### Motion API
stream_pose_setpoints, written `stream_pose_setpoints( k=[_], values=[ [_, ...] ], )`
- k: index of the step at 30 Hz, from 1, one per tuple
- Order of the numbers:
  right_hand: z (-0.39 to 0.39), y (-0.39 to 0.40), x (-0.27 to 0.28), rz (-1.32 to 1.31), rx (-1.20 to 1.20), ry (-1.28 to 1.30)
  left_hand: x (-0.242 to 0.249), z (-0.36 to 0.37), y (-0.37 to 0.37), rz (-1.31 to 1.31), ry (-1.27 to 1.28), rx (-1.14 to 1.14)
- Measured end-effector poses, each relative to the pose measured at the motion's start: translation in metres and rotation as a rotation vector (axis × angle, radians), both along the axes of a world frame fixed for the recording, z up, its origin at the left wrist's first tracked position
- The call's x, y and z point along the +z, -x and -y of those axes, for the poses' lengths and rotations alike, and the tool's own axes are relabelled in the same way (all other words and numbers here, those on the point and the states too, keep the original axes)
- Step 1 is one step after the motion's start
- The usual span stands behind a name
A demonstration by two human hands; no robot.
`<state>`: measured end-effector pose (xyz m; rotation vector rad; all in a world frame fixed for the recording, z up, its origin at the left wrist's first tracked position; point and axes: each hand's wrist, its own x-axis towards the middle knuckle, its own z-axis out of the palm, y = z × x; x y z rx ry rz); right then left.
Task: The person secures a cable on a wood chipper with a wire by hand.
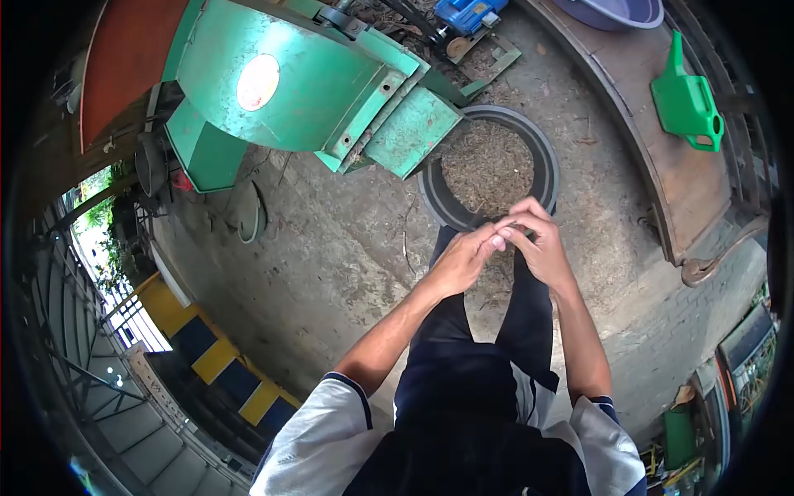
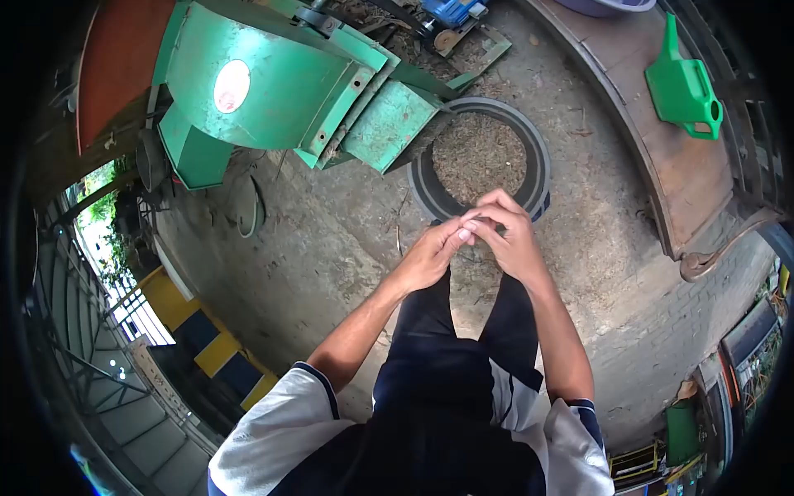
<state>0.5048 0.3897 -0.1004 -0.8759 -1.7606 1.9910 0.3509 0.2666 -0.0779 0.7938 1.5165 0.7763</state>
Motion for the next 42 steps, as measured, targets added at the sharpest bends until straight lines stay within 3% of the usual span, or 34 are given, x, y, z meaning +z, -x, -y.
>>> stream_pose_setpoints(
  k=[1,3,6,10,12,13,15,19,20,23,27,29,31,34,37,40,42],
  values=[
    [-0.008,0.0,-0.011,0.046,0.034,-0.03,-0.011,-0.004,0.009,-0.001,-0.012,-0.069],
    [-0.017,0.003,-0.031,0.081,0.037,0.024,-0.023,-0.012,0.028,0.249,0.136,-0.018],
    [-0.024,0.019,-0.061,0.122,0.147,-0.113,-0.044,-0.019,0.055,0.273,0.162,0.0],
    [-0.042,0.076,-0.05,0.14,0.245,-0.252,-0.064,-0.024,0.102,0.326,0.242,-0.02],
    [-0.046,0.097,-0.059,0.084,0.256,-0.768,-0.076,-0.025,0.117,0.321,0.142,0.001],
    [-0.045,0.101,-0.067,0.126,0.267,-0.747,-0.077,-0.028,0.125,0.421,0.201,0.063],
    [-0.048,0.101,-0.085,0.103,0.327,-0.834,-0.09,-0.033,0.133,0.258,0.102,0.015],
    [-0.053,0.096,-0.099,0.2,0.42,-0.827,-0.104,-0.05,0.142,0.174,0.091,-0.062],
    [-0.054,0.092,-0.103,0.185,0.407,-0.82,-0.101,-0.058,0.143,0.141,0.185,-0.069],
    [-0.057,0.078,-0.111,0.177,0.35,-0.835,-0.119,-0.063,0.133,0.002,0.056,-0.165],
    [-0.054,0.062,-0.118,0.253,0.194,-0.706,-0.122,-0.082,0.116,-0.047,0.032,-0.079],
    [-0.053,0.053,-0.117,0.3,0.083,0.05,-0.131,-0.085,0.117,-0.08,-0.021,-0.055],
    [-0.051,0.046,-0.12,0.247,0.05,0.139,-0.144,-0.083,0.106,-0.068,-0.088,-0.034],
    [-0.039,0.05,-0.14,-0.25,-0.295,0.678,-0.155,-0.076,0.086,0.025,-0.052,0.164],
    [-0.028,0.064,-0.152,-0.442,-0.547,0.901,-0.168,-0.071,0.067,-0.03,-0.096,0.351],
    [-0.018,0.076,-0.164,-0.535,-0.666,0.934,-0.177,-0.068,0.055,-0.159,-0.148,0.387],
    [-0.019,0.074,-0.168,-0.449,-0.633,0.86,-0.176,-0.066,0.054,-0.179,-0.152,0.371]
  ],
)
